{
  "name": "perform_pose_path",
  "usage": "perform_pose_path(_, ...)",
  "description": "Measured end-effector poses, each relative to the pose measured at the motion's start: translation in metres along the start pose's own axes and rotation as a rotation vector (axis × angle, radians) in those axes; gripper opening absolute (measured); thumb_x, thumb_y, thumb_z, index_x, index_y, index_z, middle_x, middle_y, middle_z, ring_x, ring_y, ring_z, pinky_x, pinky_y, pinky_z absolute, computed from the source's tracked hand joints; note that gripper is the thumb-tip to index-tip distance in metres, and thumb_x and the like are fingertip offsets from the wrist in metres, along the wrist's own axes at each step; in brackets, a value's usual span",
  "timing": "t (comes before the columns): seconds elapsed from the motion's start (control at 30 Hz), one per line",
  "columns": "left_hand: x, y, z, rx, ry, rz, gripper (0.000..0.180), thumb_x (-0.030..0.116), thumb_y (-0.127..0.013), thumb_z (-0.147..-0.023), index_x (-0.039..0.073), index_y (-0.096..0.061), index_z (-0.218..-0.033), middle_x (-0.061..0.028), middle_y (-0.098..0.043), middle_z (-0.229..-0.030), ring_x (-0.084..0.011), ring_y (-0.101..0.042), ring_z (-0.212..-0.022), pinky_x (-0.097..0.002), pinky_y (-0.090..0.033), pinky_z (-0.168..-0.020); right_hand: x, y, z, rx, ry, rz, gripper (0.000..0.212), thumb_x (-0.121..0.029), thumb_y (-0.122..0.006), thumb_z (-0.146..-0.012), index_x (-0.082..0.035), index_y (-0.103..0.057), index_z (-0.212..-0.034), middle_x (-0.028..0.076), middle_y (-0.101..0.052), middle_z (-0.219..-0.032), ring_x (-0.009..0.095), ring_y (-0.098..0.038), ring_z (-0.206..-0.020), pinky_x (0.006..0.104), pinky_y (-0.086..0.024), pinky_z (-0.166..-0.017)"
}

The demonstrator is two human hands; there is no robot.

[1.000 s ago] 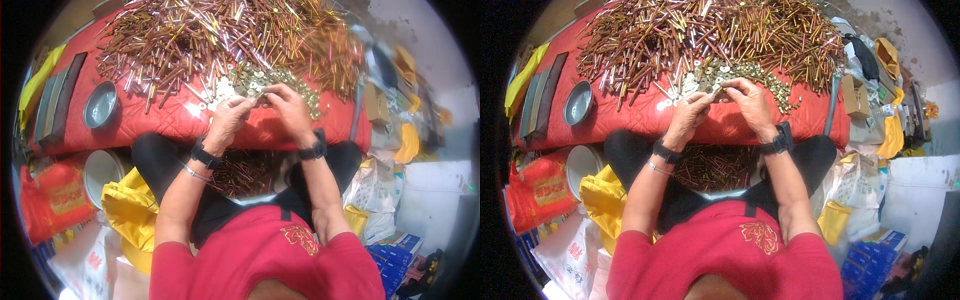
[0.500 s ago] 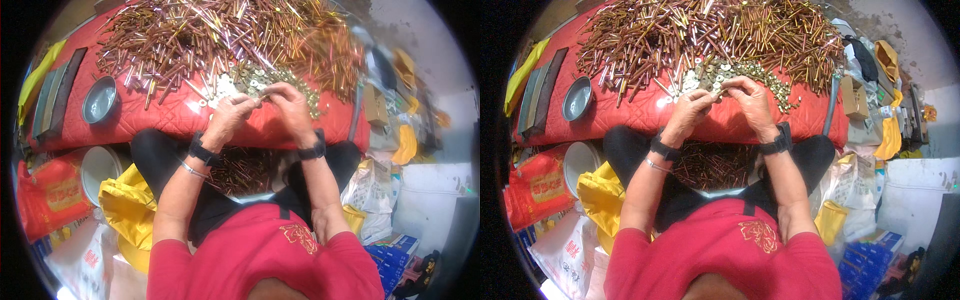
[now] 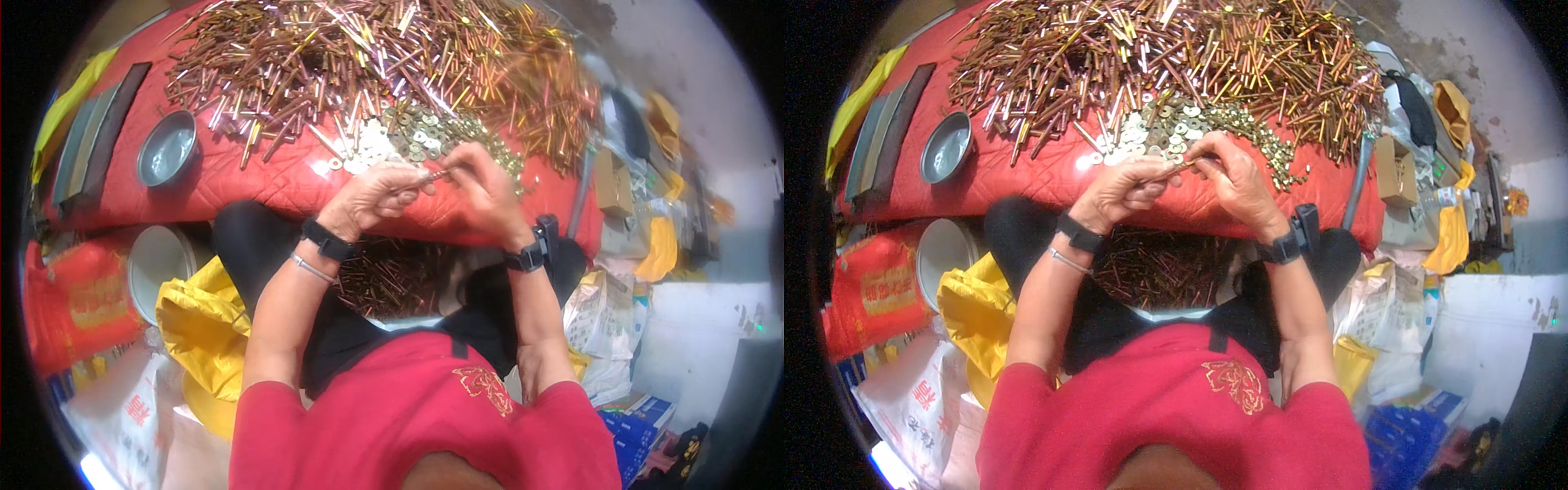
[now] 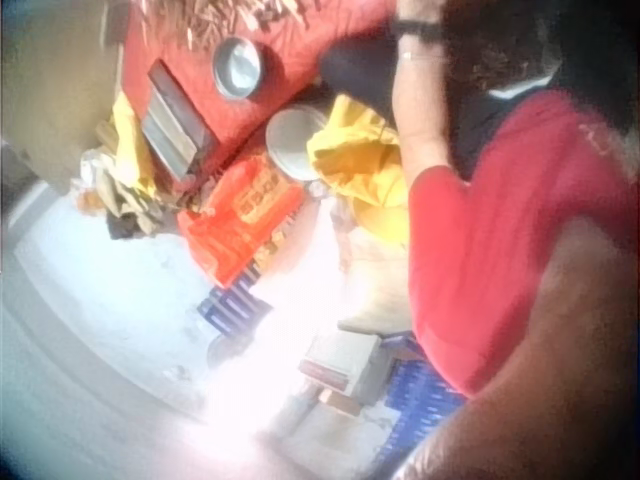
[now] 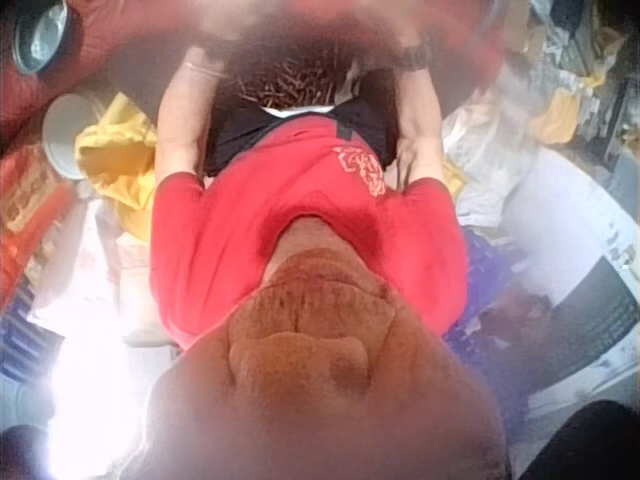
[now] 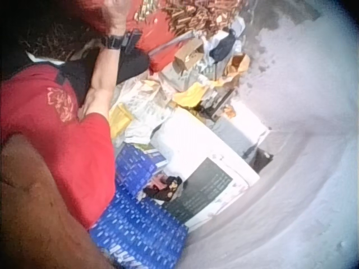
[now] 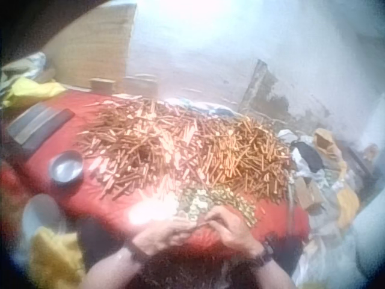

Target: Assembling small metal discs onto thin brown rods.

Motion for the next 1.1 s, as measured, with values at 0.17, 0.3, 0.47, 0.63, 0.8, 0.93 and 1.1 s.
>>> perform_pose_path(0.17, 0.01, 0.001, -0.008, 0.259, -0.459, -0.645, 0.017, 0.018, -0.065, -0.087, 0.002, -0.069, -0.083, 0.0032, -0.054, -0.061, -0.0048, -0.046, -0.053, -0.0224, -0.036, -0.048, 0.015, 0.001, 0.001, -0.028, -0.058, 0.212, 0.011, -0.011, -0.05, -0.094, -0.001, -0.054, -0.092, 0.009, -0.057, -0.078, 0.021, -0.057, -0.071, 0.0321, -0.045, -0.064)
perform_pose_path(0.3, 0.018, -0.014, 0.004, 0.392, -0.825, -1.143, 0.014, 0.019, -0.067, -0.087, 0.005, -0.07, -0.084, 0.004, -0.057, -0.064, -0.005, -0.051, -0.06, -0.0224, -0.039, -0.052, 0.037, 0.001, 0.004, -0.059, -0.25, 0.189, 0.032, -0.026, -0.047, -0.098, 0.0, -0.054, -0.081, 0.008, -0.057, -0.067, 0.023, -0.056, -0.063, 0.0348, -0.044, -0.06)
perform_pose_path(0.47, 0.014, -0.001, -0.004, 0.354, -0.428, -0.64, 0.018, 0.022, -0.067, -0.087, 0.006, -0.07, -0.08, 0.0058, -0.053, -0.061, -0.003, -0.044, -0.057, -0.0194, -0.034, -0.052, 0.035, 0.008, -0.005, 0.148, -0.071, 0.123, 0.029, -0.027, -0.054, -0.094, 0.0, -0.058, -0.085, 0.003, -0.058, -0.068, 0.018, -0.056, -0.065, 0.0337, -0.045, -0.062)
perform_pose_path(0.63, 0.013, 0.002, -0.003, 0.333, -0.388, -0.594, 0.018, 0.022, -0.066, -0.087, 0.006, -0.07, -0.079, 0.0062, -0.052, -0.06, -0.0027, -0.041, -0.055, -0.0192, -0.031, -0.051, 0.024, 0.0, -0.006, 0.028, -0.096, 0.323, 0.029, -0.027, -0.056, -0.093, 0.001, -0.058, -0.087, 0.01, -0.055, -0.068, 0.022, -0.056, -0.066, 0.0332, -0.045, -0.063)
perform_pose_path(0.8, 0.012, 0.005, -0.006, 0.318, -0.379, -0.564, 0.018, 0.021, -0.066, -0.087, 0.006, -0.07, -0.078, 0.0065, -0.051, -0.059, -0.0027, -0.04, -0.054, -0.0192, -0.03, -0.051, 0.034, 0.002, 0.0, 0.15, -0.209, 0.109, 0.037, -0.034, -0.055, -0.094, 0.001, -0.058, -0.08, 0.009, -0.055, -0.064, 0.017, -0.052, -0.061, 0.0309, -0.042, -0.059)
perform_pose_path(0.93, 0.012, 0.001, -0.006, 0.301, -0.352, -0.552, 0.018, 0.021, -0.066, -0.086, 0.006, -0.07, -0.079, 0.0064, -0.051, -0.059, -0.0028, -0.04, -0.054, -0.0193, -0.029, -0.051, 0.044, 0.009, 0.002, 0.188, -0.288, -0.014, 0.029, -0.026, -0.061, -0.091, 0.0, -0.059, -0.08, 0.006, -0.057, -0.065, 0.014, -0.052, -0.062, 0.0294, -0.043, -0.06)
perform_pose_path(1.1, 0.01, 0.008, -0.006, 0.321, -0.358, -0.577, 0.018, 0.021, -0.066, -0.086, 0.006, -0.07, -0.079, 0.0067, -0.051, -0.059, -0.0027, -0.039, -0.054, -0.0196, -0.029, -0.051, 0.027, 0.0, 0.0, 0.206, -0.178, 0.157, 0.019, -0.019, -0.065, -0.088, -0.001, -0.06, -0.085, 0.004, -0.059, -0.069, 0.011, -0.054, -0.065, 0.0267, -0.044, -0.061)
Point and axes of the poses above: each hand's wrist, its own z-axis away from the middle knuckle, its own y-axis out of the back of the hand, x = y × z, the point moved 5 cm from there along -z, towards the middle knuckle
